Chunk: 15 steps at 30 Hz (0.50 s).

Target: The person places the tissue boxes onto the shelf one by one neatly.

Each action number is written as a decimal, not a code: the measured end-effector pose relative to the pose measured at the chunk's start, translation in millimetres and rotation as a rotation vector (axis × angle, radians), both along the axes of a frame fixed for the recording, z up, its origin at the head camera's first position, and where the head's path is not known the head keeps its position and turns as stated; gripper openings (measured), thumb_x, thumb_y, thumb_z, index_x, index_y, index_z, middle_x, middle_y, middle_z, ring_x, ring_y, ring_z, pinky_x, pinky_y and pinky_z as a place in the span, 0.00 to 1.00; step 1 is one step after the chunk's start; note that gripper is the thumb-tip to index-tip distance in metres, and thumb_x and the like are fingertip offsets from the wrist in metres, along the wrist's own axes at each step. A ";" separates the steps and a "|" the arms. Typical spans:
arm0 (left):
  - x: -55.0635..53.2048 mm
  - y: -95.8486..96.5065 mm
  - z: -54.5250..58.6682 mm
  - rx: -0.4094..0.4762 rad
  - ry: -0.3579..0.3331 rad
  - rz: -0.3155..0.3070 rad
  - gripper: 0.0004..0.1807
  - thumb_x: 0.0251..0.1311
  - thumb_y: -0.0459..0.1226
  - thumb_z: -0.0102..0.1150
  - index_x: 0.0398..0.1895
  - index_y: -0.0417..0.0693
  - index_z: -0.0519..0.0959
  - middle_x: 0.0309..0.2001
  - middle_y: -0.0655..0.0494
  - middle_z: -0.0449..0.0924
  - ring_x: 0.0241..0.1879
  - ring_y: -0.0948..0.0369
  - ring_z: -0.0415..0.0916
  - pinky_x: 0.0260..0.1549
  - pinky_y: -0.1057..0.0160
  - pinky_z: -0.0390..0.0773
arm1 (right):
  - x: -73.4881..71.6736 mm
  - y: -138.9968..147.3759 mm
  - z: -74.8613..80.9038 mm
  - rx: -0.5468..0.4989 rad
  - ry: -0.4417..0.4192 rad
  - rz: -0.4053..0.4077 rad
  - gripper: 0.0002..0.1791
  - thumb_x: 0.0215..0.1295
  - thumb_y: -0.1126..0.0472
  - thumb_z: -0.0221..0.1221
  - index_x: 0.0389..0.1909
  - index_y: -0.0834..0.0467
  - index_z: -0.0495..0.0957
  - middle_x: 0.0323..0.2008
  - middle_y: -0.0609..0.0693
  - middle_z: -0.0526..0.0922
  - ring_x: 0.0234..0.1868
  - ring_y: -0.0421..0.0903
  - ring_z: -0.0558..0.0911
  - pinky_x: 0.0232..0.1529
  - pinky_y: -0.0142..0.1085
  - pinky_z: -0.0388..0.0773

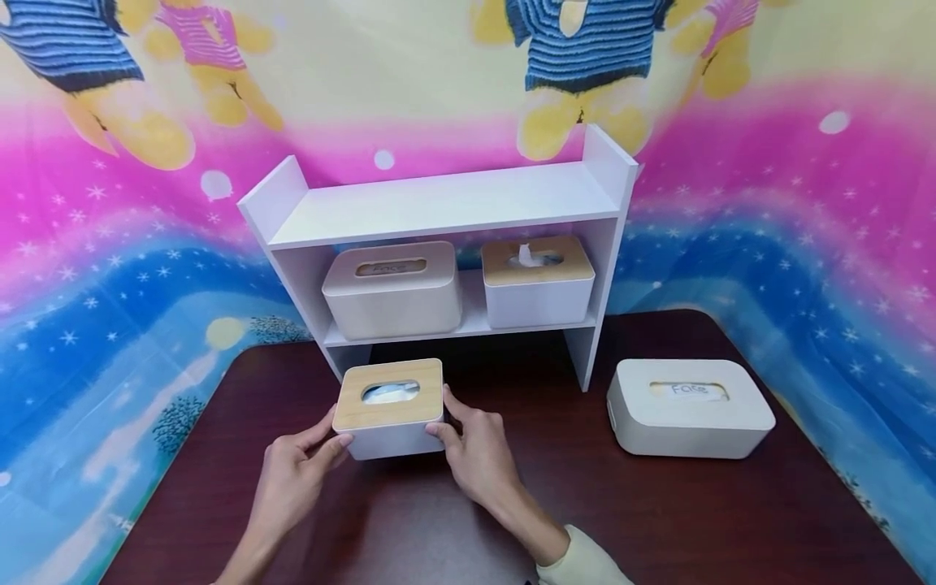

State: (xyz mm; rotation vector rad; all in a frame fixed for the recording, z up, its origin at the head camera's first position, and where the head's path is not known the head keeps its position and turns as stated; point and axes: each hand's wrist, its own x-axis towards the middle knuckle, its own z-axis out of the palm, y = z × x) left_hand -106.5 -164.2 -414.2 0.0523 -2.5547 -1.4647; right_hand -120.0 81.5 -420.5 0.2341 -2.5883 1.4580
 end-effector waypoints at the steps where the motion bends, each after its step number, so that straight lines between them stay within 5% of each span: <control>1: -0.1 0.8 1.0 0.002 0.002 0.000 0.29 0.69 0.35 0.71 0.72 0.44 0.77 0.53 0.40 0.90 0.41 0.70 0.86 0.36 0.73 0.85 | 0.3 1.5 1.7 0.001 0.000 -0.003 0.34 0.68 0.56 0.72 0.74 0.57 0.76 0.15 0.41 0.70 0.10 0.34 0.59 0.15 0.29 0.60; 8: 0.1 6.3 11.9 0.010 0.010 -0.008 0.28 0.70 0.36 0.70 0.72 0.47 0.77 0.52 0.40 0.91 0.37 0.68 0.87 0.32 0.74 0.84 | 3.2 7.6 14.4 0.023 0.009 -0.014 0.34 0.68 0.56 0.72 0.74 0.55 0.76 0.10 0.40 0.65 0.10 0.35 0.60 0.14 0.30 0.59; 12: 0.6 7.4 20.2 0.011 0.006 -0.005 0.28 0.70 0.37 0.70 0.72 0.48 0.78 0.41 0.42 0.93 0.32 0.64 0.85 0.28 0.72 0.81 | 4.7 9.0 22.3 0.024 0.024 -0.007 0.34 0.69 0.57 0.72 0.75 0.56 0.75 0.12 0.41 0.68 0.10 0.34 0.60 0.14 0.30 0.59; 15: 0.6 7.6 26.1 0.008 0.012 -0.007 0.28 0.70 0.37 0.70 0.72 0.48 0.78 0.44 0.40 0.93 0.36 0.64 0.88 0.33 0.71 0.86 | 5.3 9.9 28.9 0.028 0.031 0.000 0.34 0.70 0.57 0.71 0.75 0.56 0.75 0.14 0.43 0.70 0.10 0.34 0.60 0.14 0.30 0.60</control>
